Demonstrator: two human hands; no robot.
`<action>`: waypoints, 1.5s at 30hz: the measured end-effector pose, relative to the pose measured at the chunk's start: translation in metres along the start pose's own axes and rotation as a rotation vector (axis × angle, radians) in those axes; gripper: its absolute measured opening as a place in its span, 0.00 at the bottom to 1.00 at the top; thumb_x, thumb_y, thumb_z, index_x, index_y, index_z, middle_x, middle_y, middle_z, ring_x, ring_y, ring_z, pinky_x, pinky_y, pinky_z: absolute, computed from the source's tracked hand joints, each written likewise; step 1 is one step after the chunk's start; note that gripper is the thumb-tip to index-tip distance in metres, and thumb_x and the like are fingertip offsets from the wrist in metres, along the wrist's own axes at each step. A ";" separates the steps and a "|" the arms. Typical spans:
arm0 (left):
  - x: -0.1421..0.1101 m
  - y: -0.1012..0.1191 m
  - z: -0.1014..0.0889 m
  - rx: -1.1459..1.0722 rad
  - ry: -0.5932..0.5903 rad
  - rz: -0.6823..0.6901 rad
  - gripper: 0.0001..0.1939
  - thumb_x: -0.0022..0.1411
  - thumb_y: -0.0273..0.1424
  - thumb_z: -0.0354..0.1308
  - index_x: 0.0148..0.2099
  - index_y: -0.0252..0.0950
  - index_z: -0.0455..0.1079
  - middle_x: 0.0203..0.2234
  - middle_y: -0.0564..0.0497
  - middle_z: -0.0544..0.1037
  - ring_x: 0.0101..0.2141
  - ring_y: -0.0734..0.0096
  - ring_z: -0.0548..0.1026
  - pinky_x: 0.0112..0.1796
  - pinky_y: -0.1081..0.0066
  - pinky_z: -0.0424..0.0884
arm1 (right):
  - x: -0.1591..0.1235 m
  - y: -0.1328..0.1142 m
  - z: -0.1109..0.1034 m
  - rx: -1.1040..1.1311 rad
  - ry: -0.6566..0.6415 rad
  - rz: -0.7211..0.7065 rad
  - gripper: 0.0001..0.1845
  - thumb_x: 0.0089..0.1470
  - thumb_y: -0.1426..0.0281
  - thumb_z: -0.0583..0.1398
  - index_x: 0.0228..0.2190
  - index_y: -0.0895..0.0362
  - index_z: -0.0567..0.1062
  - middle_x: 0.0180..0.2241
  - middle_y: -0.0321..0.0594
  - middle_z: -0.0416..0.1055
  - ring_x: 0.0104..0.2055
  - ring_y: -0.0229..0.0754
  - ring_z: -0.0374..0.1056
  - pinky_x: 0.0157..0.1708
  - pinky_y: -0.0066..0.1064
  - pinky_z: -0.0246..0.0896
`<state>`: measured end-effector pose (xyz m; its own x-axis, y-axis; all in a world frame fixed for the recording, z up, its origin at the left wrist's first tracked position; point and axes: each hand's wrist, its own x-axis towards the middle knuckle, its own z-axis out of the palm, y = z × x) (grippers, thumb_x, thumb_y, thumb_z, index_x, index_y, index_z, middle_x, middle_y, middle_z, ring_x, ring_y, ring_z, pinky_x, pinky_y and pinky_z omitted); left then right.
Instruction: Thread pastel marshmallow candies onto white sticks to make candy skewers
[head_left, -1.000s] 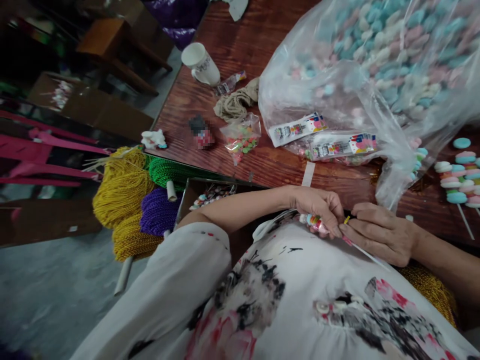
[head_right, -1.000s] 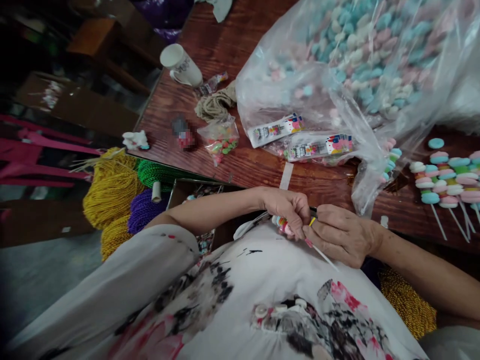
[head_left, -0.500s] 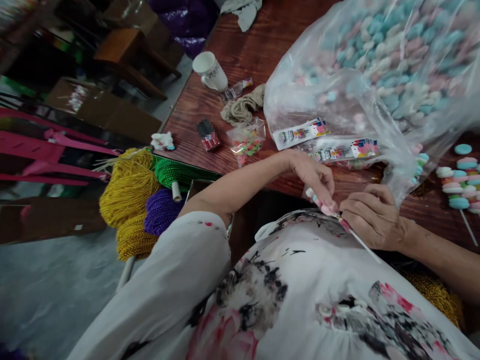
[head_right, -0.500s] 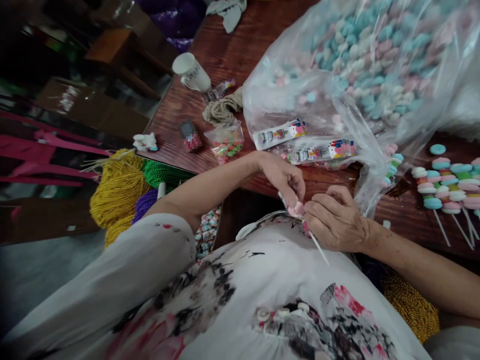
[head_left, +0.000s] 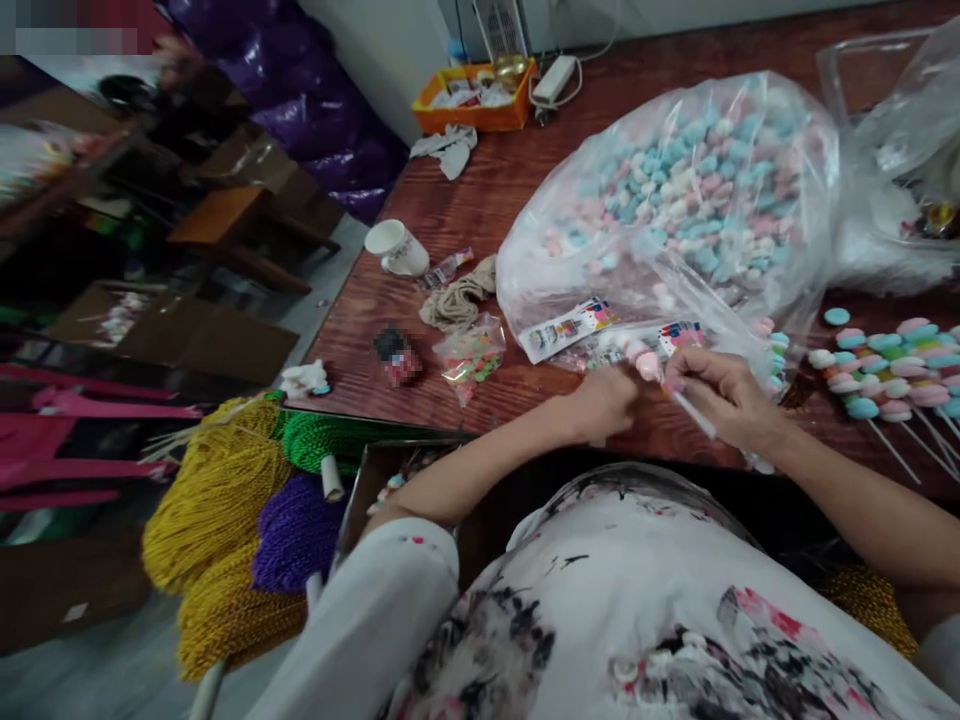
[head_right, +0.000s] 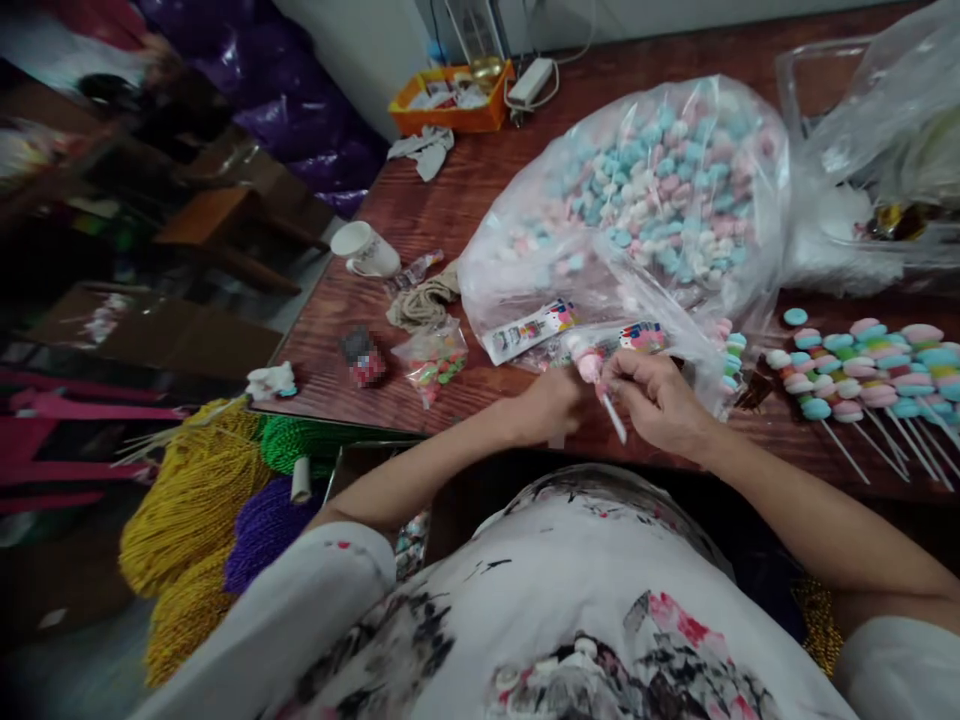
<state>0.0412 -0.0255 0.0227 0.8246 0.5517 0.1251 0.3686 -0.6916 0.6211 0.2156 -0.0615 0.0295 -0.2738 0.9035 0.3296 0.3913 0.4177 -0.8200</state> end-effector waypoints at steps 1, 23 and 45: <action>0.003 -0.010 0.000 -0.076 0.117 -0.044 0.11 0.63 0.27 0.54 0.31 0.33 0.74 0.27 0.47 0.76 0.31 0.68 0.73 0.35 0.69 0.68 | -0.003 -0.001 0.006 0.013 -0.006 -0.027 0.10 0.58 0.72 0.52 0.25 0.56 0.66 0.21 0.31 0.62 0.23 0.32 0.58 0.23 0.26 0.54; -0.035 -0.019 -0.002 -0.639 0.202 -0.218 0.18 0.59 0.44 0.62 0.42 0.34 0.77 0.34 0.47 0.78 0.37 0.69 0.73 0.48 0.61 0.65 | -0.024 0.009 0.045 -0.145 0.255 -0.094 0.02 0.55 0.73 0.56 0.31 0.55 0.69 0.28 0.38 0.69 0.31 0.40 0.64 0.34 0.34 0.58; -0.246 -0.042 -0.056 0.332 -0.261 -0.924 0.06 0.58 0.31 0.62 0.34 0.32 0.75 0.26 0.46 0.77 0.33 0.65 0.74 0.37 0.69 0.67 | -0.066 -0.001 0.086 0.455 -0.450 0.489 0.11 0.60 0.62 0.56 0.32 0.55 0.74 0.23 0.33 0.69 0.26 0.34 0.64 0.29 0.27 0.58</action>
<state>-0.2006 -0.1061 0.0091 0.2102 0.8445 -0.4926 0.9770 -0.1627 0.1380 0.1573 -0.1296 -0.0318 -0.5297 0.8085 -0.2562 0.1881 -0.1825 -0.9650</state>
